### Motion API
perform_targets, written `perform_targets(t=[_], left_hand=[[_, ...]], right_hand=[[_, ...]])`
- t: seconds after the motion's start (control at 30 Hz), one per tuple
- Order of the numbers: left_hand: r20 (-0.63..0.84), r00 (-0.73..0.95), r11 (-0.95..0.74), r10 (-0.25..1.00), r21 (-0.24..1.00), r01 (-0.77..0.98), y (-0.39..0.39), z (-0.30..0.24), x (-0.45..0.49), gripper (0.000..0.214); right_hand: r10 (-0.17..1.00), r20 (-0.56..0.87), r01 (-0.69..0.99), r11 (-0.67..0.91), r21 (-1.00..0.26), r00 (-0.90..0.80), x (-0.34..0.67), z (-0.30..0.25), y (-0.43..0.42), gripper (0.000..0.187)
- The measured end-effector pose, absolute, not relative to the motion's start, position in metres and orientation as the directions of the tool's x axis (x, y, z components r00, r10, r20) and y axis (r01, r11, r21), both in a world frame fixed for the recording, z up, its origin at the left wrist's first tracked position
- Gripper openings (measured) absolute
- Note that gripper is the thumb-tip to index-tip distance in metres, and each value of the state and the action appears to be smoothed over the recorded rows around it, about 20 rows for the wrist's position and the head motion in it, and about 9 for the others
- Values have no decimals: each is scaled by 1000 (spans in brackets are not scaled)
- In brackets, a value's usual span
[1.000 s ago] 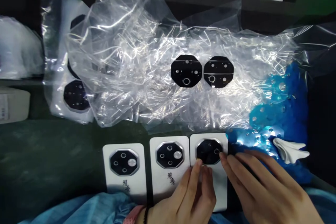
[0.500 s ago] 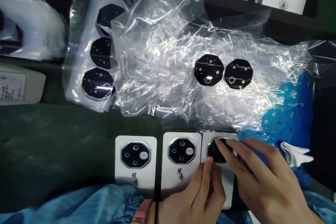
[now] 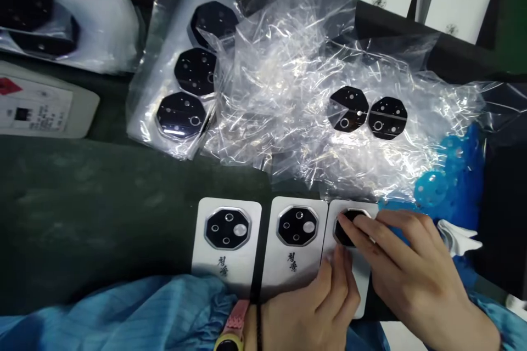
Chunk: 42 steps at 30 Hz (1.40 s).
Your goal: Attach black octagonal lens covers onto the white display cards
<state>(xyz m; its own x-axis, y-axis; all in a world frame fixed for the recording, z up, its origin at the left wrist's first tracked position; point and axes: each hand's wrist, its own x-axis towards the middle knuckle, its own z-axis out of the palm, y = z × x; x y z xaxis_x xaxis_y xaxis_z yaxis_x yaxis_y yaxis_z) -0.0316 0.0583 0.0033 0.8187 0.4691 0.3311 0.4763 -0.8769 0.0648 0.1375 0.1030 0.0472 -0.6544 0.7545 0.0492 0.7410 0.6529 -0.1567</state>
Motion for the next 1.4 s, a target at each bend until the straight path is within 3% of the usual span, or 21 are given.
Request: perform_targets(t=[0.27, 0.4, 0.47, 0.57, 0.73, 1.0, 1.23, 1.33, 1.4], left_hand=[[400, 793, -875, 460, 51, 482, 55, 0, -32, 37], [418, 789, -874, 449, 22, 486, 53, 0, -32, 34], [410, 803, -878, 432, -14, 479, 53, 1, -32, 35], [414, 810, -879, 415, -48, 474, 54, 3, -33, 34], [410, 816, -877, 407, -75, 474, 54, 6, -35, 33], [415, 817, -869, 400, -109, 482, 52, 6, -37, 34], [470, 777, -862, 419, -62, 503, 51, 6, -36, 32], [471, 747, -851, 469, 14, 525, 51, 9, -35, 31], [475, 702, -831, 531, 129, 542, 54, 15, -35, 29]], right_hand=[[731, 66, 722, 682, -121, -679, 124, 47, 101, 34], [745, 108, 713, 663, -231, -658, 123, 56, 112, 29], [797, 173, 755, 604, -255, -579, 127, 61, 126, 26], [886, 242, 876, 442, -192, -394, 136, 64, 153, 22], [959, 221, 966, 212, -150, -177, 146, 52, 187, 42], [989, 122, 971, 110, -213, -85, 139, 55, 194, 40], [998, 61, 968, -14, -251, 30, 128, 64, 197, 36], [999, -1, 926, -40, -376, 42, 134, 70, 197, 36], [1000, -8, 878, 11, -479, -17, 139, 76, 192, 37]])
